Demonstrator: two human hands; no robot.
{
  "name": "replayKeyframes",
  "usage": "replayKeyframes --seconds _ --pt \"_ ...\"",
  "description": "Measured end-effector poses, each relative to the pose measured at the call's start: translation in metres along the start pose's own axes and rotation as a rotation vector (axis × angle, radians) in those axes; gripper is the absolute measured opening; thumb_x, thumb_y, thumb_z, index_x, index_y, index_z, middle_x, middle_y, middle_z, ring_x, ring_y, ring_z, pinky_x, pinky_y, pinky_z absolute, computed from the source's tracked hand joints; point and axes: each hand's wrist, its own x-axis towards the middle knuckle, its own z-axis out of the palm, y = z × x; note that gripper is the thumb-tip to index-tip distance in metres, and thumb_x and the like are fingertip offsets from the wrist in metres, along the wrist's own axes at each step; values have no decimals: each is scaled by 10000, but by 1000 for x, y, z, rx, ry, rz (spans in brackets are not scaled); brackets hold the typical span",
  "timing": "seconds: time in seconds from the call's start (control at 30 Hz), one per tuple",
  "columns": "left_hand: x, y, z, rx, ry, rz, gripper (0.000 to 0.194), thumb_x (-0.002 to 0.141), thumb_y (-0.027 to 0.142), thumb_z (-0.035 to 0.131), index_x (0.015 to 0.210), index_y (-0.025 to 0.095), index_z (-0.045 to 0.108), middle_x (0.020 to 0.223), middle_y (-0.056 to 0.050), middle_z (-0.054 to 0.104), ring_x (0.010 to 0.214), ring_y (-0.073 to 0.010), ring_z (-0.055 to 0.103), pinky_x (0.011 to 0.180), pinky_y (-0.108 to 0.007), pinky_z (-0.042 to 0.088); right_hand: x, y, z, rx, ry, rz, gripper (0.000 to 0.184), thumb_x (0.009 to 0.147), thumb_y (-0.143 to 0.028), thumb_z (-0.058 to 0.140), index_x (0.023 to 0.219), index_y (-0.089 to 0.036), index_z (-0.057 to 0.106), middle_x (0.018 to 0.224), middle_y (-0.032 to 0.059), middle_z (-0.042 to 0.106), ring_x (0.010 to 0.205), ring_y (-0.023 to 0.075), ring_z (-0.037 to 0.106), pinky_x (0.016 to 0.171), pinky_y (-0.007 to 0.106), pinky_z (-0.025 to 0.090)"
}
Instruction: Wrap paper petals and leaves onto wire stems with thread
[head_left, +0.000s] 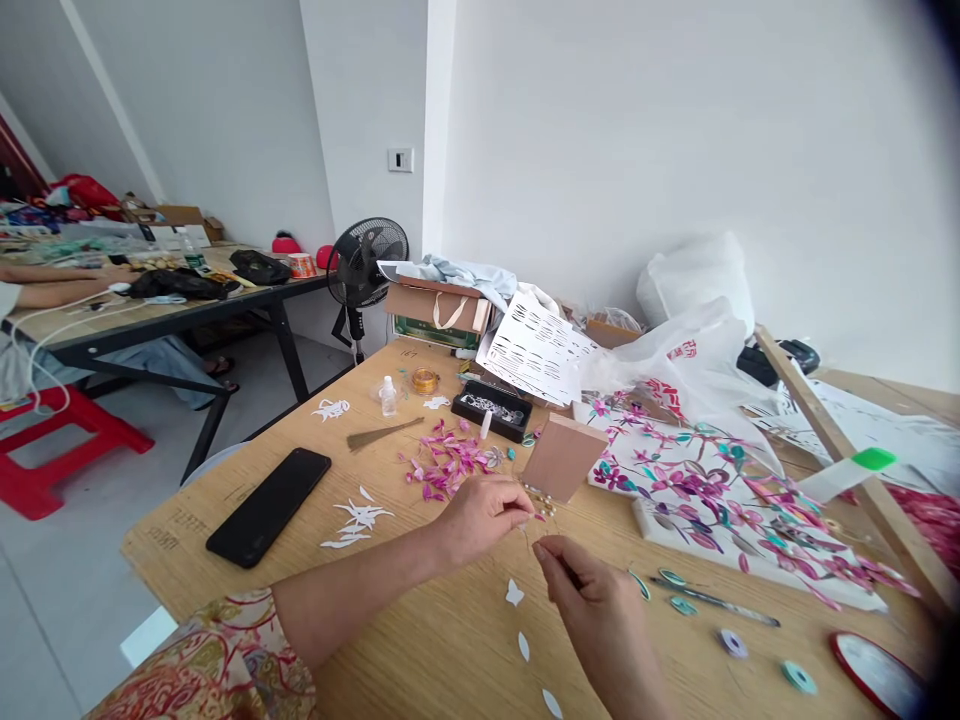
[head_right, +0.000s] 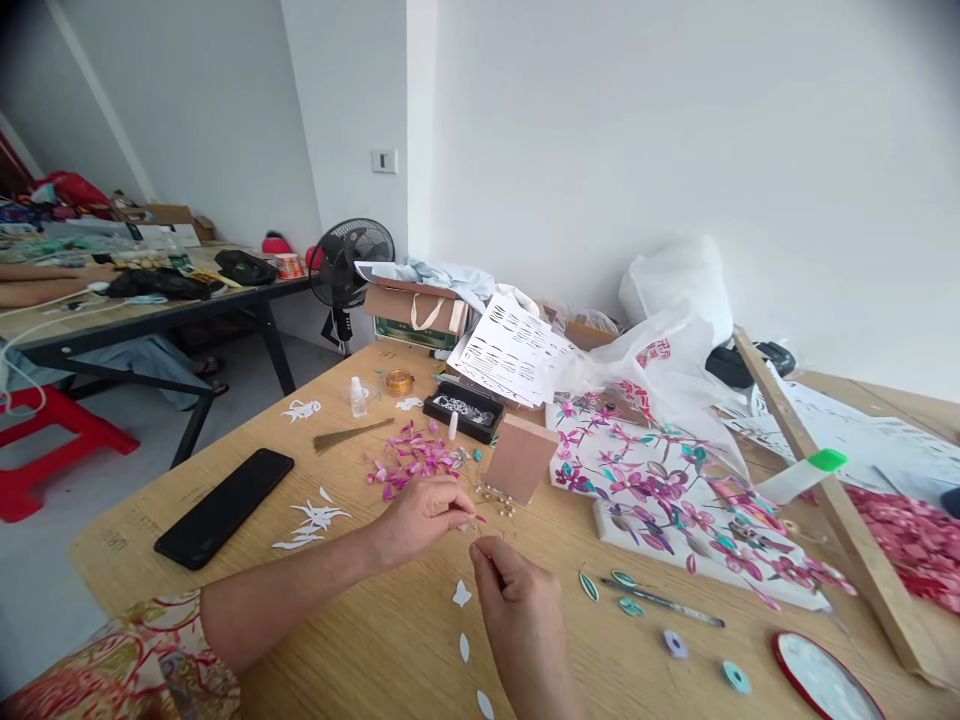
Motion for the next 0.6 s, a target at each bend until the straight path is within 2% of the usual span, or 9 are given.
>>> replayKeyframes --seconds 0.07,0.13,0.2,0.3,0.43,0.5,0.6 --pt "-1 0 -1 127 -47 121 92 721 136 556 669 151 630 676 -10 601 690 -115 511 691 -229 375 0 -5 -11 -164 35 -103 323 801 -386 374 641 -199 582 474 -19 510 431 104 461 439 192 308" --pt "-3 2 -2 134 -128 159 88 729 151 559 686 159 635 678 -8 605 703 -117 514 704 -232 375 4 -7 -23 -256 35 -146 317 811 -365 364 652 -211 591 508 -9 546 447 109 475 447 196 310" --pt "-5 3 -3 11 -221 112 78 726 156 562 708 160 638 695 -7 610 700 -110 522 688 -219 384 11 -5 -33 -276 10 -160 298 805 -353 382 657 -221 605 535 -3 565 472 115 483 464 202 319" --pt "-6 6 -4 -301 -300 -61 74 702 190 585 711 133 632 702 -18 614 677 -107 535 638 -204 395 22 5 -37 -164 -75 -126 273 782 -368 426 664 -219 622 505 -13 531 470 115 456 465 205 325" --pt "-5 7 -5 -583 -246 -227 161 627 264 657 661 112 617 637 -8 594 633 -99 524 620 -204 391 25 19 -22 164 -150 36 299 749 -430 461 650 -193 615 448 -37 423 443 104 400 429 201 314" --pt "-5 6 -5 -636 -185 -258 182 603 274 673 655 110 613 609 4 579 602 -87 509 606 -200 386 21 22 -10 292 -133 101 308 725 -455 483 656 -183 610 445 -45 398 420 94 371 405 198 297" --pt "-3 5 -3 -618 -120 -261 144 626 247 648 664 113 610 611 8 580 597 -87 507 601 -200 385 11 20 4 360 -102 165 329 709 -481 488 664 -176 604 434 -53 390 371 82 347 369 196 281"
